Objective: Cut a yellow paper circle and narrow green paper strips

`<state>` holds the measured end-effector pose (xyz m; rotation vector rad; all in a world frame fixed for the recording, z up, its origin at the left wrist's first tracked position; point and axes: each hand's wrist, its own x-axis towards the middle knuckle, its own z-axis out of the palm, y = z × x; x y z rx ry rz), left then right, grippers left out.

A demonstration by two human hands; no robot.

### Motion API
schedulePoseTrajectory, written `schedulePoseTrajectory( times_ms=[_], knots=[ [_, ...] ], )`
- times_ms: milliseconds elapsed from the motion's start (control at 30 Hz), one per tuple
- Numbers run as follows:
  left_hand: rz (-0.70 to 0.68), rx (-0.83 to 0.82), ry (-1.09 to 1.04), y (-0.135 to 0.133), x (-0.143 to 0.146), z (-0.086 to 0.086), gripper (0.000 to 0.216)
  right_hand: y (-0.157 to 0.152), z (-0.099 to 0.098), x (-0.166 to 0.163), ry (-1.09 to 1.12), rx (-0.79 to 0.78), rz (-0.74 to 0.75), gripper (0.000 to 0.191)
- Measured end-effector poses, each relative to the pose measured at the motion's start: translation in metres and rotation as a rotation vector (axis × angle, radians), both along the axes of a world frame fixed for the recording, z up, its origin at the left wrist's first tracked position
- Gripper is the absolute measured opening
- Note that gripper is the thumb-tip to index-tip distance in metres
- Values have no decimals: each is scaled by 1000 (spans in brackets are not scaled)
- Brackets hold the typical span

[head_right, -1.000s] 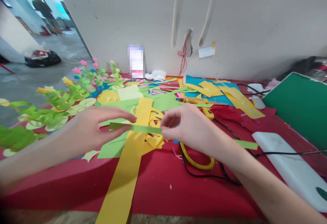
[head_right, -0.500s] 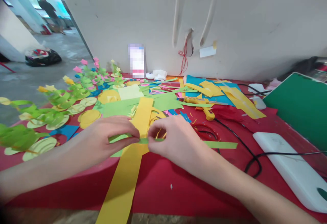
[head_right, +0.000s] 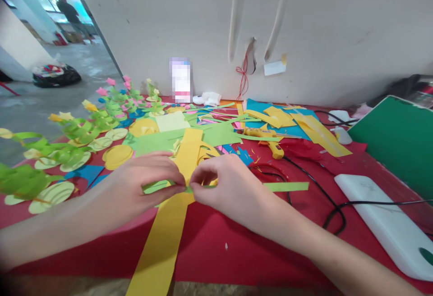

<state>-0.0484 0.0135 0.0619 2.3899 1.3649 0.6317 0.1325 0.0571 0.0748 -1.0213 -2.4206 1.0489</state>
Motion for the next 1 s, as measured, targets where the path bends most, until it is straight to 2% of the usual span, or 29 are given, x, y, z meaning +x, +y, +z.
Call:
schedulePoseTrajectory(
  times_ms=[167, 400, 533, 767, 1000],
  knots=[
    [-31, 55, -34, -2, 3, -5, 13, -4, -7, -6, 16, 3, -45, 9],
    [-12, 44, -15, -1, 3, -1, 9, -3, -6, -5, -26, -27, -56, 9],
    [0, 61, 0, -1, -1, 6, 8, 2, -1, 7, -86, -47, -9, 10],
    [85, 42, 92, 2, -6, 10, 10, 21, 13, 26, -283, 41, -13, 10],
    [55, 47, 94, 3, -8, 6, 10, 40, 2, 54, -448, 146, 2, 10]
  ],
)
